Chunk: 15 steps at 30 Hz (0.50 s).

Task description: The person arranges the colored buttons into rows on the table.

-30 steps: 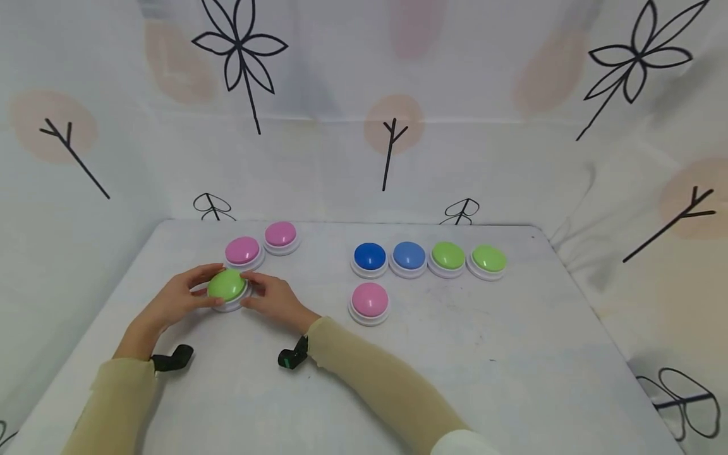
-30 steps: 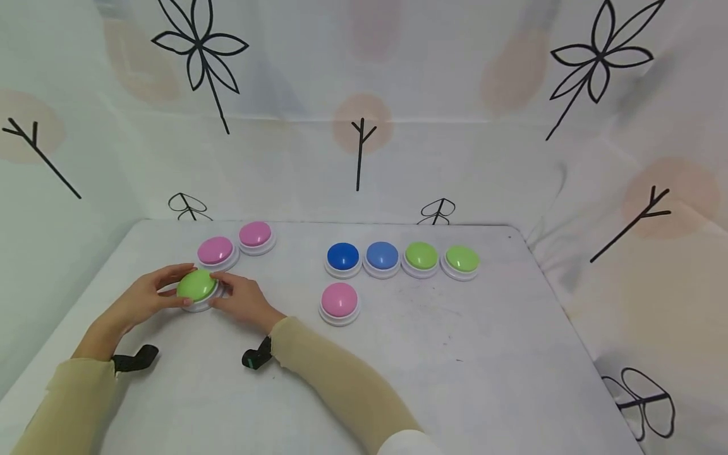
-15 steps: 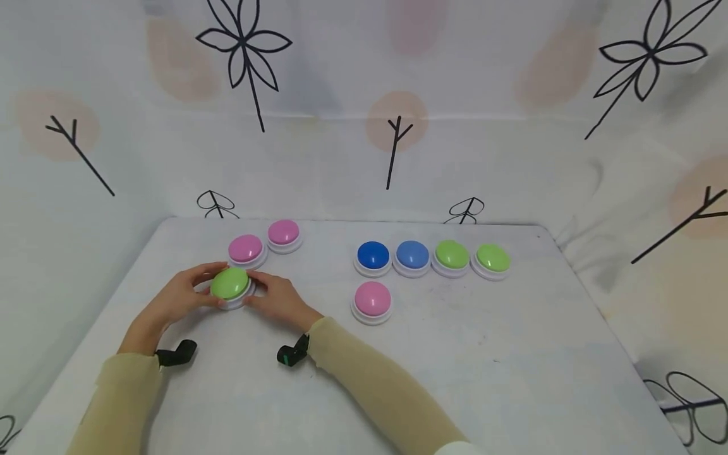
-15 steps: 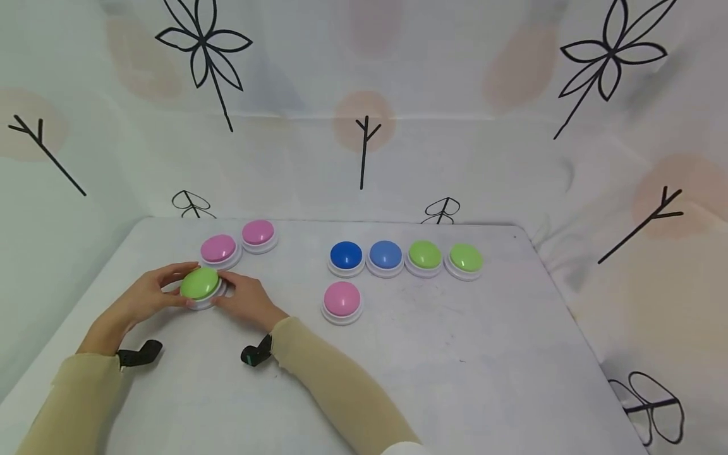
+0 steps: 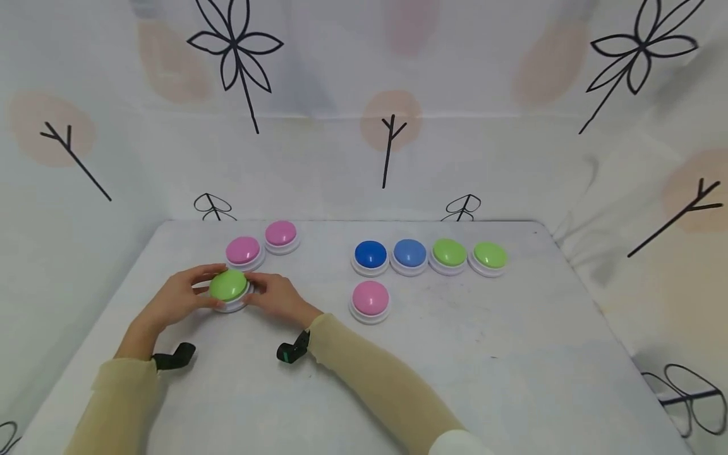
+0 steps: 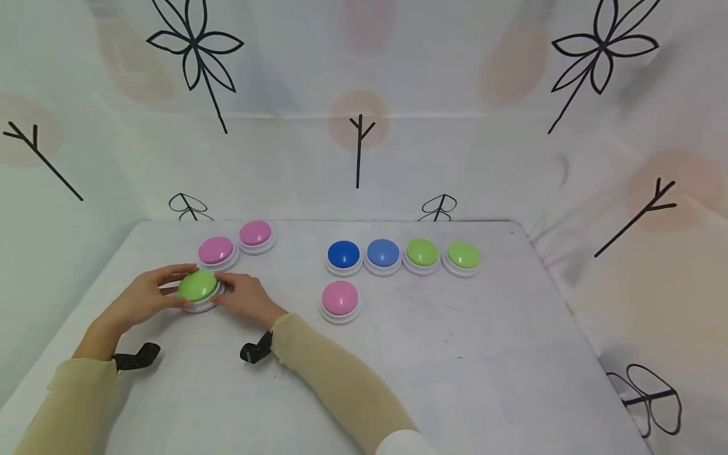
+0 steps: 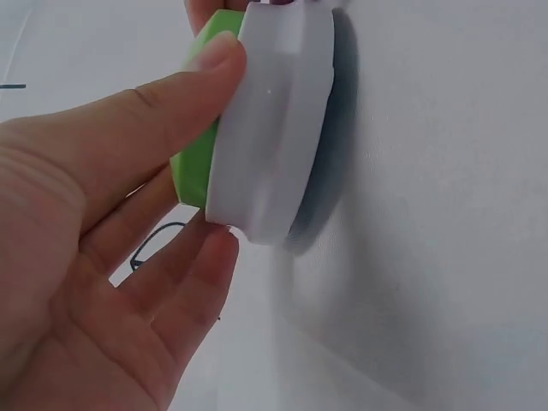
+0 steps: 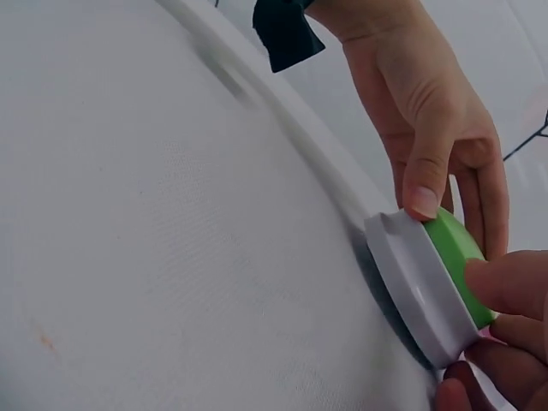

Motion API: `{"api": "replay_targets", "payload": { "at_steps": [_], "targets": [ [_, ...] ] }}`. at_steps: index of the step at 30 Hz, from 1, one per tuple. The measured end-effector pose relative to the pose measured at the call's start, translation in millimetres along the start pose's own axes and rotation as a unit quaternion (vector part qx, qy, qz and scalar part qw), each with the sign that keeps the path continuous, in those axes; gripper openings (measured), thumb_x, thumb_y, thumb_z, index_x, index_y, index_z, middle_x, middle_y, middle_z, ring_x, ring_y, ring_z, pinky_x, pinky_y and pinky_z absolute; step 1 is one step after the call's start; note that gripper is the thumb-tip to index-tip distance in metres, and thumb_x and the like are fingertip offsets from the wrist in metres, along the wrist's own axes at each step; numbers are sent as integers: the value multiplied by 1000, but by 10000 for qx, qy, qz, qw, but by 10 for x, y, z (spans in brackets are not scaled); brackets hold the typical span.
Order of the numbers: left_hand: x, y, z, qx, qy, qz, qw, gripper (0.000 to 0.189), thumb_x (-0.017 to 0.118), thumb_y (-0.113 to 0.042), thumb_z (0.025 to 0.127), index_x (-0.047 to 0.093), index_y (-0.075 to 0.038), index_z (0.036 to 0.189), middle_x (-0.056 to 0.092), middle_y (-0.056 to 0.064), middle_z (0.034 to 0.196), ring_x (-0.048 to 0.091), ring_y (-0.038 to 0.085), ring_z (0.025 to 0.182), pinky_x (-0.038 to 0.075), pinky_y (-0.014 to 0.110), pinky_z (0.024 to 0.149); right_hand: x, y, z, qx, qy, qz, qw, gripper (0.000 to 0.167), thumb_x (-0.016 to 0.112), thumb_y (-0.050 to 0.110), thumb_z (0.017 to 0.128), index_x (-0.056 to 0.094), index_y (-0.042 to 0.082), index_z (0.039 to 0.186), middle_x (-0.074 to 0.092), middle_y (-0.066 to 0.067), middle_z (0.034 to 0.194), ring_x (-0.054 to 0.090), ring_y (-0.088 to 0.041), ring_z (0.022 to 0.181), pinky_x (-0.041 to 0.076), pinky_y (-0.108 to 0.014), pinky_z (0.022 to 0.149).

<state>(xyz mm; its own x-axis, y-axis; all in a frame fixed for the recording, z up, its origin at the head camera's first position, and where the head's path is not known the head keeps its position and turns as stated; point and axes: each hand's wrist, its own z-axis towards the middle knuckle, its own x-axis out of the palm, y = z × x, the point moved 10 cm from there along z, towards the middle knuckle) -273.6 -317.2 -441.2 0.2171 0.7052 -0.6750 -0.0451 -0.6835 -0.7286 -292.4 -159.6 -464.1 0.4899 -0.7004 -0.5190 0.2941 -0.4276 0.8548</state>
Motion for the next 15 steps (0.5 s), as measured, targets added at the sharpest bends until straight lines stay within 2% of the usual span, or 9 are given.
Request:
{"api": "replay_targets", "payload": {
  "at_steps": [3,6,15],
  "targets": [
    [16,-61,-16,146,-72,-25,9999,81,85,-24,80,45,-5,148,44,20,149,40,42,136,42,55,104,-55,5,-36,52,-71,150,9998,51,70,23,94,57,17,142,59,6,138,58,-7,112,47,-19,93],
    [25,-115,-39,213,-178,-28,9996,80,85,-24,81,45,-4,148,45,19,148,39,41,136,42,55,104,-101,17,-70,30,-178,295,9994,49,72,21,92,59,17,140,60,5,137,60,-8,112,48,-17,90],
    [92,-357,-93,423,-571,-270,9971,74,85,-24,81,49,-8,144,47,16,141,40,40,131,37,63,105,-214,39,-181,-103,-465,488,9977,57,76,21,89,56,18,143,55,6,143,51,-7,128,48,-18,95]
  ]
}}
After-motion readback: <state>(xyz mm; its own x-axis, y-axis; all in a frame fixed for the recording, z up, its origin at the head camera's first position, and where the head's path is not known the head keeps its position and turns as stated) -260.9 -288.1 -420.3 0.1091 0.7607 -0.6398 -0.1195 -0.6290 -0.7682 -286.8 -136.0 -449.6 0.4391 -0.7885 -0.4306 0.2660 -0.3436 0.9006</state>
